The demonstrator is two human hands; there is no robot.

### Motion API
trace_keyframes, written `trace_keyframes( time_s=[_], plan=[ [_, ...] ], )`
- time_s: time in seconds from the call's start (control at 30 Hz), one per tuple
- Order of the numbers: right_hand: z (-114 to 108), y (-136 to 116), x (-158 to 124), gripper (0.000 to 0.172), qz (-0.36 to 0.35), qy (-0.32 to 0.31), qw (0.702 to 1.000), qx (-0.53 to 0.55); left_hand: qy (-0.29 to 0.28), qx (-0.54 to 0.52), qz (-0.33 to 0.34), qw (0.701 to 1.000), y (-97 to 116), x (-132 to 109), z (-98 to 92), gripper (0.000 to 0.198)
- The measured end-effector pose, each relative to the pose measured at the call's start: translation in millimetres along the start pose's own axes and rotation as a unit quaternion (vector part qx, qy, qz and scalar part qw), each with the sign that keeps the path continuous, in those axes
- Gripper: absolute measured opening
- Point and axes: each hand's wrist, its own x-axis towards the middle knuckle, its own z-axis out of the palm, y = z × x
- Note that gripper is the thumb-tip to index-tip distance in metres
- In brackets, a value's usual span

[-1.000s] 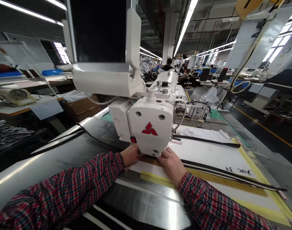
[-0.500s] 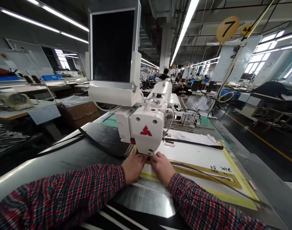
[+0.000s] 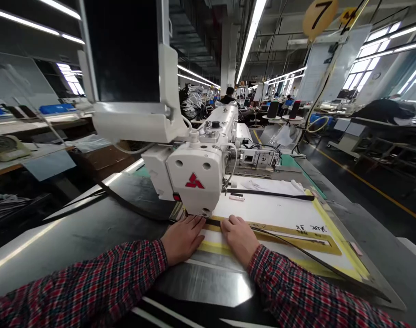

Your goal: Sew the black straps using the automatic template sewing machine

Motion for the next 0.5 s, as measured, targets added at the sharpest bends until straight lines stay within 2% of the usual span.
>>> trace_keyframes(
  time_s=[0.27,0.5],
  plan=[
    [0.0,3.5,7.8,0.012,-0.015,-0.025,1.0,-0.002,-0.019,0.025,0.011,0.999,-1.4,3.2,-1.2,0.042],
    [1.3,21.5,-18.7,0.009,-0.001,-0.033,0.999,-0.034,-0.031,0.033,0.017,0.999,-3.5,3.9,-1.6,0.044]
  ],
)
